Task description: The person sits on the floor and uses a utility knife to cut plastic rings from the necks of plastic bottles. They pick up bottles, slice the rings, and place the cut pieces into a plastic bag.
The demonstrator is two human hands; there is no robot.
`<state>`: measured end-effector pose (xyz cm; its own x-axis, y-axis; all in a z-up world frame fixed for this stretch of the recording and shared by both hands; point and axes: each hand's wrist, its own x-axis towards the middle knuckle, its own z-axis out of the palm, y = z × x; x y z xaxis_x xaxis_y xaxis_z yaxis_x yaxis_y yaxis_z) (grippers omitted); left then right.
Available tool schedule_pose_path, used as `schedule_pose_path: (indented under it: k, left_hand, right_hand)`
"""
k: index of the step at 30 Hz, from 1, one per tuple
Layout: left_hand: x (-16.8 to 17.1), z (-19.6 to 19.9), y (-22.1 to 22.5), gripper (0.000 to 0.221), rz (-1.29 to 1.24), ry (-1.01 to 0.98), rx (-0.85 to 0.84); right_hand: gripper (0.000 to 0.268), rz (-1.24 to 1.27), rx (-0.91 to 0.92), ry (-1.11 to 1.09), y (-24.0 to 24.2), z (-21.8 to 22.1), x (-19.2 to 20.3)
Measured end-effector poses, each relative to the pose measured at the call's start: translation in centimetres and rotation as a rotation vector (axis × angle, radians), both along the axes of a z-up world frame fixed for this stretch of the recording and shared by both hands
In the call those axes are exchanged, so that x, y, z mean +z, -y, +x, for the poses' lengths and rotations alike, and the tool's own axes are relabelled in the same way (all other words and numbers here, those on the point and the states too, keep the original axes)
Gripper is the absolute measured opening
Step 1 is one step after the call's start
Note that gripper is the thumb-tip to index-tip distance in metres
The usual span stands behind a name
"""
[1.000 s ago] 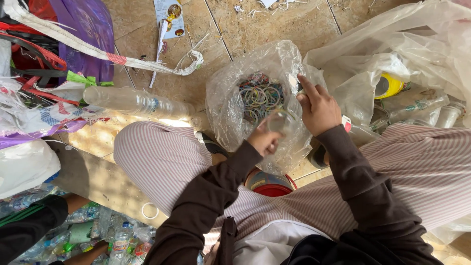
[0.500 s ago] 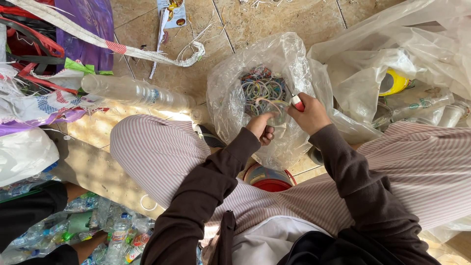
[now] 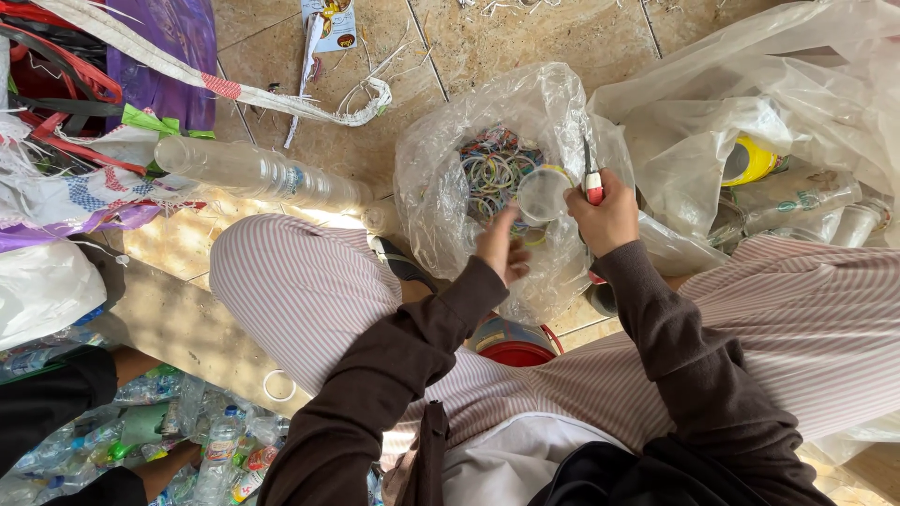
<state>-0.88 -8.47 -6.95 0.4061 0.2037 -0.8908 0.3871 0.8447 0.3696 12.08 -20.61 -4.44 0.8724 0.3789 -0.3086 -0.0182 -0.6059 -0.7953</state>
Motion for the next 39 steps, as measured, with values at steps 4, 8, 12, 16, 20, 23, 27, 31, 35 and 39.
schedule_pose_path:
  k: [4,8,12,16,20,23,27,31,35,39]
  left_hand:
    - [-0.6,0.3,0.1,0.088,-0.127,0.247,-0.061]
    - [-5.4,1.7,-1.1,0.030,0.041,0.191,0.156]
    - [-5.1,3.0,-2.4,0.074,0.139,0.110,0.276]
    - [-4.8,3.5,-2.8,0.094,0.185,0.109,0.307]
    - [-1.6,3.2,-2.9,0.100,0.230,0.128,0.292]
    - [-0.6,3.1,-2.8,0.088,0.229,0.171,0.268]
    - [-2.8,3.2,-3.2,0.063,0.152,0.244,0.246]
    - [-2.3,3.1,-3.1,0.055,0.171,0.273,0.243]
    - [-1.5,3.0,-3.0,0.057,0.264,0.228,0.170]
    - [-2.2,2.7,-3.3,0.075,0.380,0.224,0.048]
  right_hand:
    - [0.008,0.247,0.062,-0.138,-0.9,-1.4,1.5]
    - [0.024,0.233,0.247,-0.183,-1.2,-2.0,1.4]
    - [0.039,-0.067,0.401,-0.186,-0.5,-2.4,1.1]
    - [0.037,-0.122,0.535,0.138,-0.4,-4.1,-0.1]
    - [0.042,-0.193,0.553,0.298,-0.1,-4.5,-1.2]
    - [0.046,-0.207,0.554,0.363,0.2,-4.3,-1.7]
    - [0.050,-0.229,0.557,0.451,0.1,-4.5,-1.8]
    - [0.051,-0.232,0.560,0.503,0.0,-4.5,-1.3]
    - [0.048,-0.226,0.553,0.453,0.1,-4.4,-0.9]
    - [0.041,-0.252,0.536,0.446,-0.1,-4.2,-1.5]
